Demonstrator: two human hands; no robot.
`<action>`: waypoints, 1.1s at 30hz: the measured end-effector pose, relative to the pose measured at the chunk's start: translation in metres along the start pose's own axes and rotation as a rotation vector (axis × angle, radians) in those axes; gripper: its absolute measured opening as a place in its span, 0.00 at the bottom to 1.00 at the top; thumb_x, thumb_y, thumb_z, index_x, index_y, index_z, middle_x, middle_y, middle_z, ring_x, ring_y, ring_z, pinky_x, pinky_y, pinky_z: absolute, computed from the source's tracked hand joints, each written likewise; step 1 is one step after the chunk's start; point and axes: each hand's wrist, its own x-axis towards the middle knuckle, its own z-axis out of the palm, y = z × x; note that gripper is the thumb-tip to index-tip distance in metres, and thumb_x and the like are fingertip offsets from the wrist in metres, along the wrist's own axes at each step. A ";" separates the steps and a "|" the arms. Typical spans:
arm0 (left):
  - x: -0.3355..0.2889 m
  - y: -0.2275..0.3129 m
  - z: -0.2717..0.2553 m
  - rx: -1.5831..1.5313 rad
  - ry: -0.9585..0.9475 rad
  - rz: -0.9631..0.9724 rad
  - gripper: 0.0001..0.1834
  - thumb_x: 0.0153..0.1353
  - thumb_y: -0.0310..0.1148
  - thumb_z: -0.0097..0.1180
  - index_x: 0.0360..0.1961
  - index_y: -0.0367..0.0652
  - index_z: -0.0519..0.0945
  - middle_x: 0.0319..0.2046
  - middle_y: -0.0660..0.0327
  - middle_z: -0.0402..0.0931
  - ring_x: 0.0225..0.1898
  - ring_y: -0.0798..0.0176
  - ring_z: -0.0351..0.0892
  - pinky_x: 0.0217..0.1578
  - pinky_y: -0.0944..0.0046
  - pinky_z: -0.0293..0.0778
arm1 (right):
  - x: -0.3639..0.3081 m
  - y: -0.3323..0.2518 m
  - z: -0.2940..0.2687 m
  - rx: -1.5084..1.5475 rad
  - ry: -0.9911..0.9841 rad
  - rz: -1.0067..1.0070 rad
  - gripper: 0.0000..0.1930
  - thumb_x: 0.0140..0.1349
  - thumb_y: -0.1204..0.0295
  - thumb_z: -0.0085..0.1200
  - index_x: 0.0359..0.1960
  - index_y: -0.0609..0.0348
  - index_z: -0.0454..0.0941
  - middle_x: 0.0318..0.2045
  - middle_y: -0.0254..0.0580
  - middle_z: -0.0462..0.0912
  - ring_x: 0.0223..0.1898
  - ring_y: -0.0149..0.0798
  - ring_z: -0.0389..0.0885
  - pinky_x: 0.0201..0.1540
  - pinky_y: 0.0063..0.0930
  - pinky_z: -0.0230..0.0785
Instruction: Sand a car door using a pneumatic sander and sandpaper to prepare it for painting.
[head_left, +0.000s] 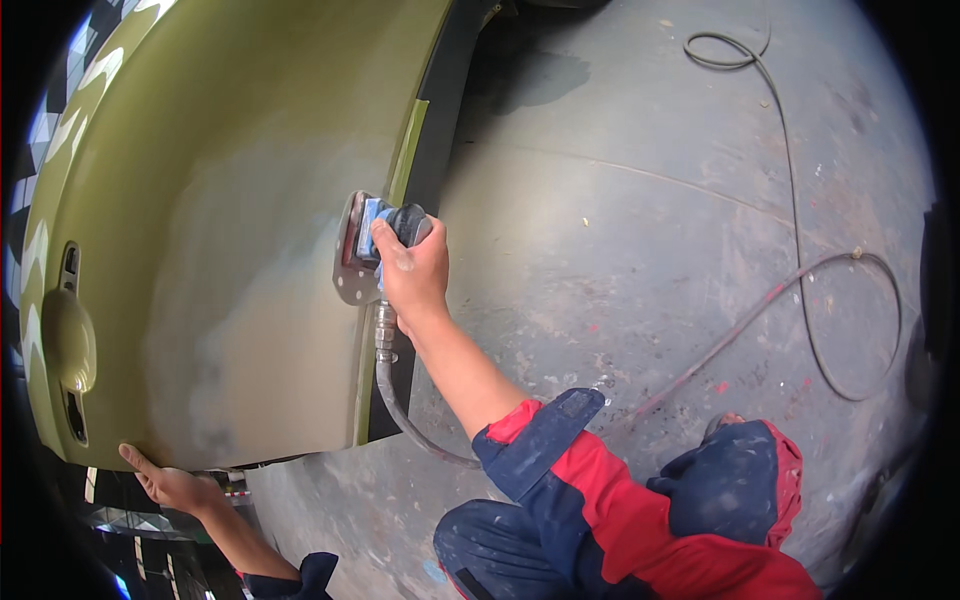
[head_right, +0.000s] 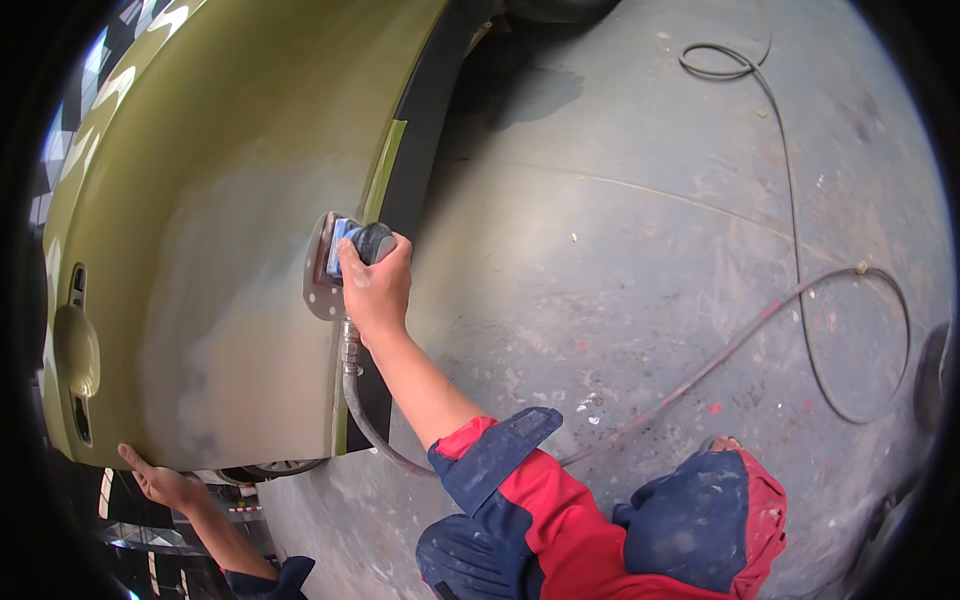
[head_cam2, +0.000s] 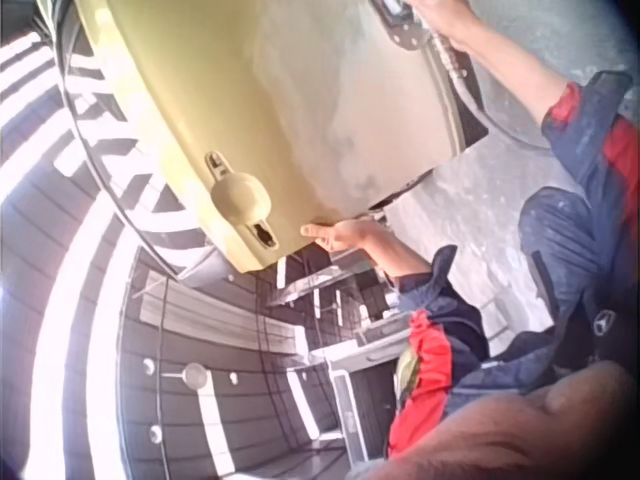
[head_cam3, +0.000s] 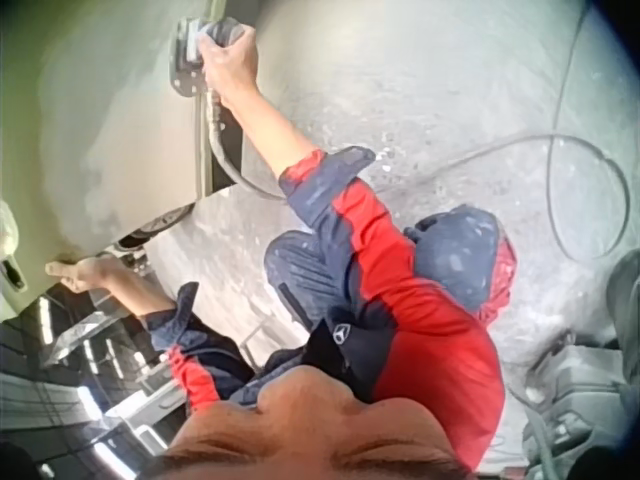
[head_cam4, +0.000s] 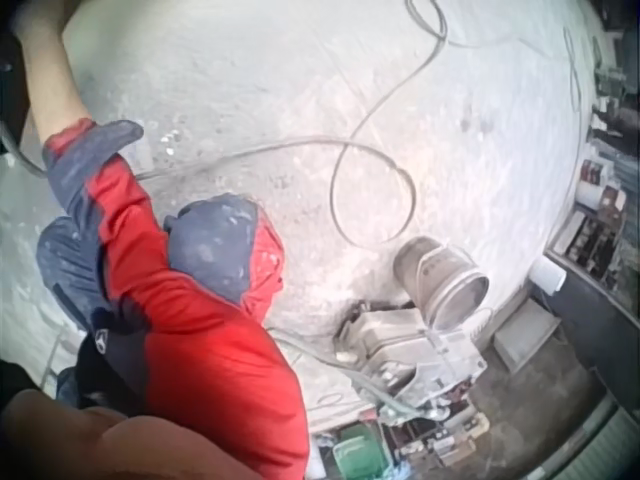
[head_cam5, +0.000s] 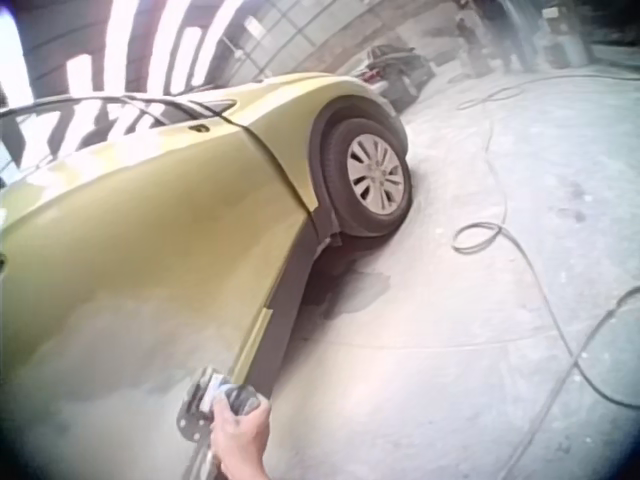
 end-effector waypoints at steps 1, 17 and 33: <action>0.000 -0.001 0.001 0.001 0.001 0.000 0.31 0.77 0.49 0.57 0.63 0.28 0.80 0.59 0.55 0.82 0.55 0.58 0.83 0.58 0.60 0.79 | 0.016 -0.005 0.001 -0.001 0.000 0.001 0.33 0.65 0.58 0.68 0.60 0.70 0.67 0.51 0.53 0.80 0.51 0.43 0.81 0.56 0.36 0.74; 0.013 -0.007 -0.015 -0.025 -0.016 -0.006 0.29 0.75 0.50 0.60 0.58 0.31 0.82 0.55 0.57 0.84 0.51 0.60 0.84 0.54 0.61 0.82 | -0.015 0.023 0.008 -0.098 -0.007 -0.051 0.36 0.64 0.57 0.69 0.62 0.72 0.66 0.54 0.59 0.80 0.54 0.51 0.82 0.60 0.41 0.73; 0.005 -0.011 -0.009 -0.108 -0.112 0.010 0.23 0.74 0.49 0.63 0.46 0.34 0.85 0.44 0.57 0.87 0.40 0.65 0.87 0.43 0.66 0.84 | -0.061 0.046 -0.009 -0.015 -0.071 0.065 0.23 0.67 0.62 0.68 0.53 0.64 0.71 0.45 0.42 0.79 0.44 0.34 0.78 0.50 0.31 0.75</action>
